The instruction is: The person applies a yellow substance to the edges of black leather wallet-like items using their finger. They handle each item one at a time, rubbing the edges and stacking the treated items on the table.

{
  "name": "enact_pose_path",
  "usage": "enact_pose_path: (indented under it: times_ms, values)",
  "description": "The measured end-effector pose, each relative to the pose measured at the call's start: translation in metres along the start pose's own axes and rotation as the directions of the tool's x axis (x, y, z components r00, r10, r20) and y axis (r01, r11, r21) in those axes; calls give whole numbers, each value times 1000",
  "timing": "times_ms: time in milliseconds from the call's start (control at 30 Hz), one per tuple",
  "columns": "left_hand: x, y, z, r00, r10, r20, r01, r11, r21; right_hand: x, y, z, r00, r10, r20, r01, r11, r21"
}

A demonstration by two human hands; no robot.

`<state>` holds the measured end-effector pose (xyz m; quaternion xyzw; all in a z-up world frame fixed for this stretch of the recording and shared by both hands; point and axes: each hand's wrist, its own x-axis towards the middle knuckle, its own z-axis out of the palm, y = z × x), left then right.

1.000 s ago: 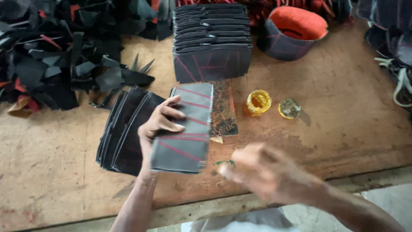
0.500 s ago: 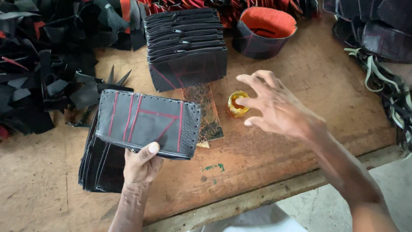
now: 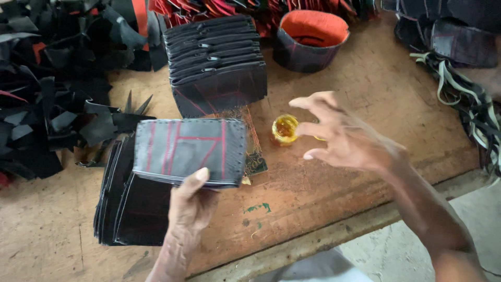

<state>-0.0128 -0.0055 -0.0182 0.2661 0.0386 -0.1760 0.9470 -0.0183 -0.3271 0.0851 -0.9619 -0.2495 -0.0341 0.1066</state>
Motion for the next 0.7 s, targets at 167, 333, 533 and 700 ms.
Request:
enact_pose_path:
  times_ms: [167, 333, 533, 700]
  values:
    - [-3, -12, 3, 999, -24, -32, 24, 1000, -15, -23, -9, -26, 909, 84, -408, -63, 996, 63]
    - [-11, -12, 3, 1000, -16, 5, 16, 999, -48, -25, -40, 9, 945, -89, -314, 171, 955, 244]
    - [-15, -16, 3, 999, -42, 10, 43, 996, -77, -12, -56, 41, 988, -70, -140, 120, 913, 389]
    - [-14, -19, 0, 994, -79, 70, 89, 984, -155, -9, -66, 36, 941, -167, -295, 225, 958, 177]
